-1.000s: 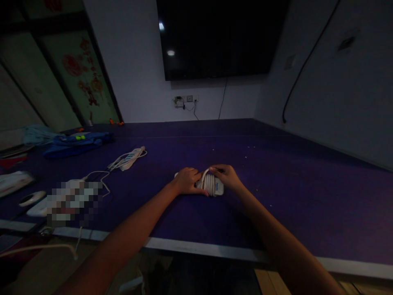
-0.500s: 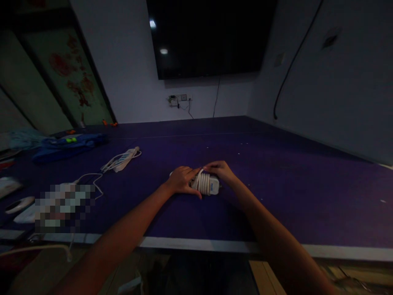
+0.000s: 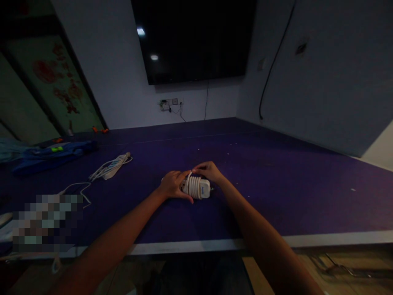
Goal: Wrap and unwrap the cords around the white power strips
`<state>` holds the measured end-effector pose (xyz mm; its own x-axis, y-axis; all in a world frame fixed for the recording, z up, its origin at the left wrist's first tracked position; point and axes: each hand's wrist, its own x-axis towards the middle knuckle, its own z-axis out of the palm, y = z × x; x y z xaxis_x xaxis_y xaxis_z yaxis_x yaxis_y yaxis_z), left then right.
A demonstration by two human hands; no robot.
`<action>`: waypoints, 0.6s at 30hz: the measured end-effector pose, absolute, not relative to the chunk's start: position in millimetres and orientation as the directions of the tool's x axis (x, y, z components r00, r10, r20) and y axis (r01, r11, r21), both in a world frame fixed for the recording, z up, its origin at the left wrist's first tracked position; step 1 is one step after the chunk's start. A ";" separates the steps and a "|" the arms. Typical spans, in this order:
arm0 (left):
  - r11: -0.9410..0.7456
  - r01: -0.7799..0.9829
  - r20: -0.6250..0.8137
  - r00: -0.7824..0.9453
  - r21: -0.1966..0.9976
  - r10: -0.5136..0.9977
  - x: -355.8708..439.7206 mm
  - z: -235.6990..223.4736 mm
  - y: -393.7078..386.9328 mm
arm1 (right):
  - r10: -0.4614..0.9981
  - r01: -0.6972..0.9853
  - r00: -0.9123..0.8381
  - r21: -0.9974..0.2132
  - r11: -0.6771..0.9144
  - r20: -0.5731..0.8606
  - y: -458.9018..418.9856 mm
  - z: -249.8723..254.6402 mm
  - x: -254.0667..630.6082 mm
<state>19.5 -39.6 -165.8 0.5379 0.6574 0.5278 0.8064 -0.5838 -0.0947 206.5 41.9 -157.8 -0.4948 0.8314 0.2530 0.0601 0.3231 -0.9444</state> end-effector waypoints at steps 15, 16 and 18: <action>-0.683 0.726 0.460 0.635 -0.082 0.620 11.3 -158.9 -41.6 | 0.791 0.190 -0.497 -0.845 0.500 0.356 53.8 -169.9 208.0; -0.681 0.727 0.456 0.636 -0.086 0.622 11.0 -159.3 -40.8 | 0.794 0.196 -0.496 -0.846 0.496 0.351 54.2 -170.3 208.2; -0.672 0.734 0.450 0.635 -0.100 0.627 10.8 -160.2 -39.4 | 0.799 0.207 -0.493 -0.845 0.492 0.344 54.2 -170.4 208.7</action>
<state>10.8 -39.4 -160.2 0.6352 0.6274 0.4504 0.7342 -0.6716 -0.0999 208.7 54.2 -170.4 -0.4928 0.7990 0.3445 0.2073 0.4923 -0.8453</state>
